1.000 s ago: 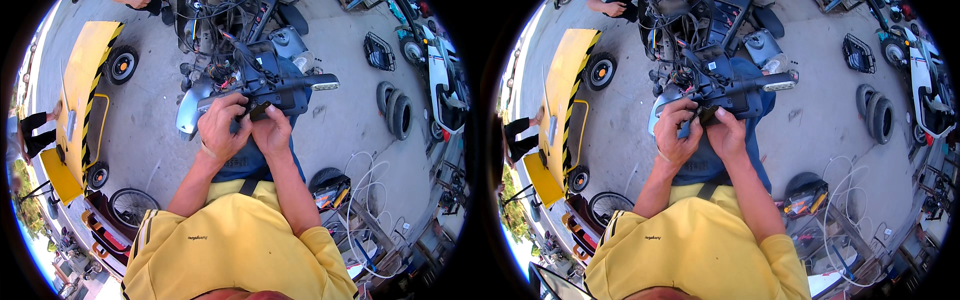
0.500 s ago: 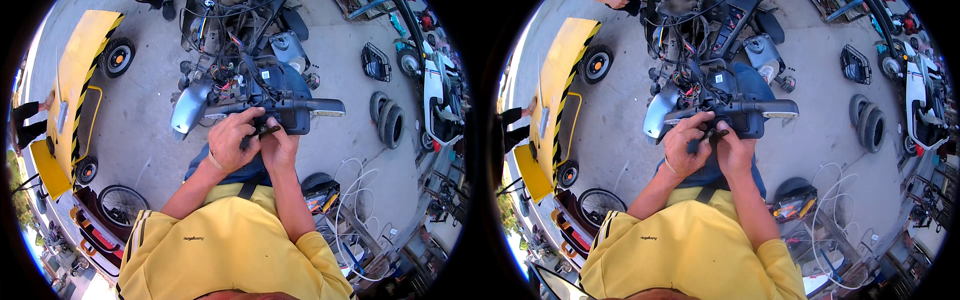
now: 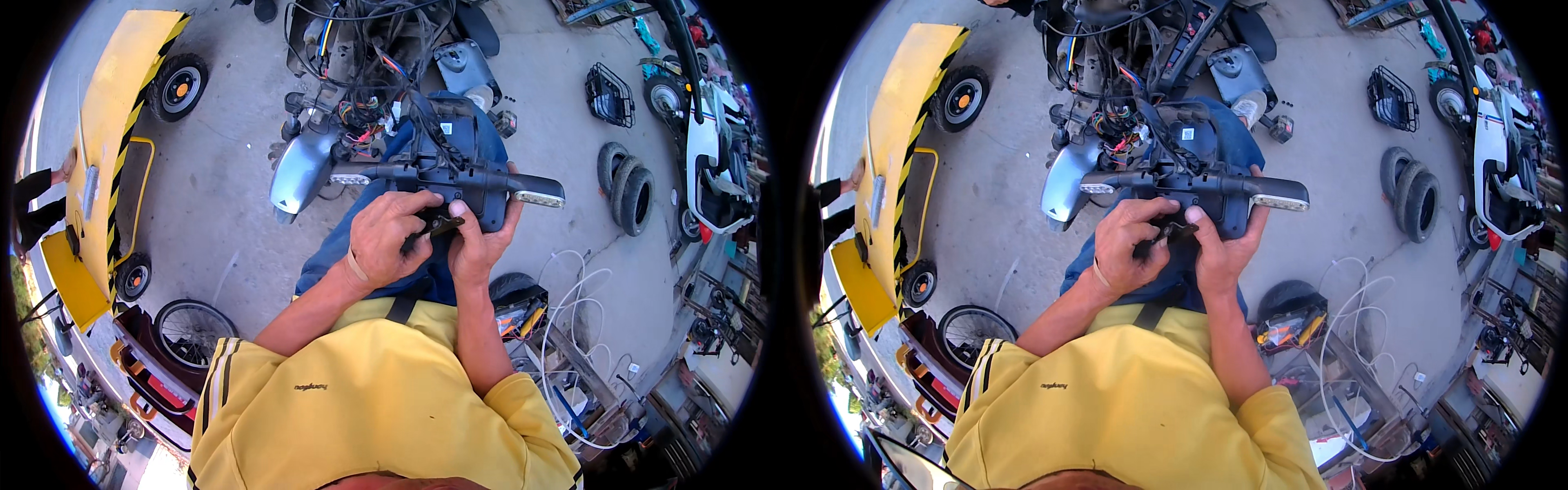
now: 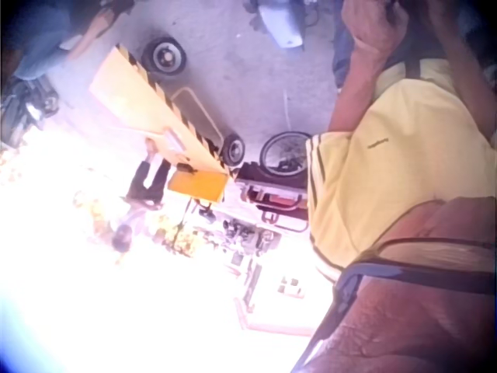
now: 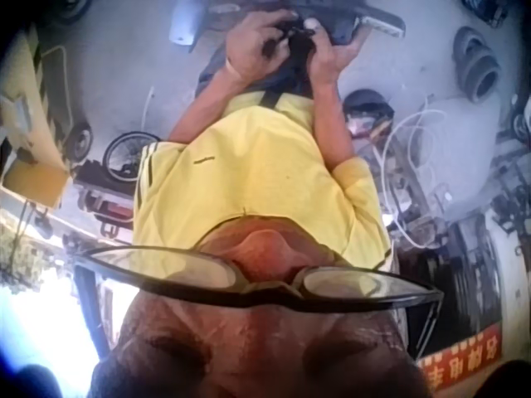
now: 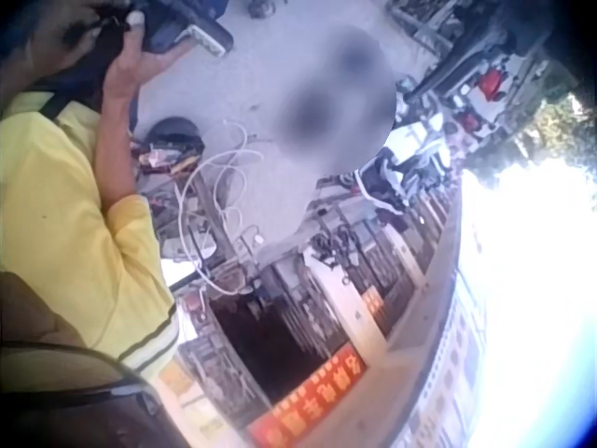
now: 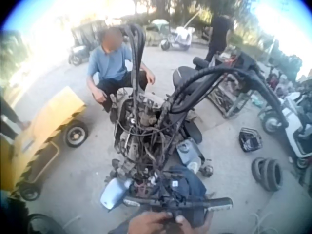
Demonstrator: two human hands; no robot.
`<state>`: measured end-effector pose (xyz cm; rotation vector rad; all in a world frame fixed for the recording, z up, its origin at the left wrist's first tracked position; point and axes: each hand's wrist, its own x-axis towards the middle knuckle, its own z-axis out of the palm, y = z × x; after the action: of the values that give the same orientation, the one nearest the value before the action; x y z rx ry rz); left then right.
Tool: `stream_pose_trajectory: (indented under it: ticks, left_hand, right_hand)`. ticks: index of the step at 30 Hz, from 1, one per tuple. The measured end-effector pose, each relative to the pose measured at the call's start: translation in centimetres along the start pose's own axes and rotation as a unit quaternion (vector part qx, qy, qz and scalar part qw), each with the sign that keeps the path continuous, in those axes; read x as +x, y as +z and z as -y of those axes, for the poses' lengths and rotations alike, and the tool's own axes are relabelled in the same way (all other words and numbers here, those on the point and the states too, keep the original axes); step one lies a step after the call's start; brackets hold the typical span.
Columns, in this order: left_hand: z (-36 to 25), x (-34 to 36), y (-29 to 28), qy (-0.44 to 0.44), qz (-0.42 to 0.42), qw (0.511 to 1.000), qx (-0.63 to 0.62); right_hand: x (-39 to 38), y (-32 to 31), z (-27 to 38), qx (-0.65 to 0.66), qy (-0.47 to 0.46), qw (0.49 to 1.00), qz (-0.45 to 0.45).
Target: The person holds a scooter handlebar assembly and repeatedly manipulates its internal components and wiring. They rotate the assembly, pull and adjust wires, and press internal parts with both hands. The work occurs in an outdoor repair area with other scooters and tools nearby.
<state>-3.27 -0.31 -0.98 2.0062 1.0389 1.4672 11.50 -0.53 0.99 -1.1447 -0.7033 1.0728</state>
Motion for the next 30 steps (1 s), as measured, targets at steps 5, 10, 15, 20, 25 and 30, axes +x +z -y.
stream_pose_trajectory:
  ticks: [5, 10, 15, 20, 25, 30]
  left_hand:
    - [0.3, -0.3, 0.6, -0.006, 0.004, 1.000, 0.007]
    - [1.0, -0.3, 0.9, 0.014, 0.009, 0.999, 0.044]
    - [1.6, -0.3, 0.8, 0.019, 0.019, 0.998, 0.059]
    - [1.6, -0.4, 0.9, 0.020, 0.024, 0.998, 0.061]
    - [1.5, -0.4, 1.2, 0.026, 0.024, 0.998, 0.058]
    - [1.3, -0.2, 1.5, 0.027, 0.026, 0.998, 0.050]
  right_hand:
    - [0.5, -1.2, -1.0, -0.097, -0.036, 0.995, 0.009]
    - [1.3, -1.5, -3.4, -0.092, -0.063, 0.994, -0.008]
    - [1.5, -2.0, -4.6, -0.095, -0.071, 0.993, -0.011]
    - [1.5, -1.9, -4.7, -0.122, -0.084, 0.989, -0.018]
    - [1.4, -2.2, -4.2, -0.076, -0.059, 0.995, -0.010]
    - [1.3, -2.5, -4.1, -0.058, -0.060, 0.996, -0.007]
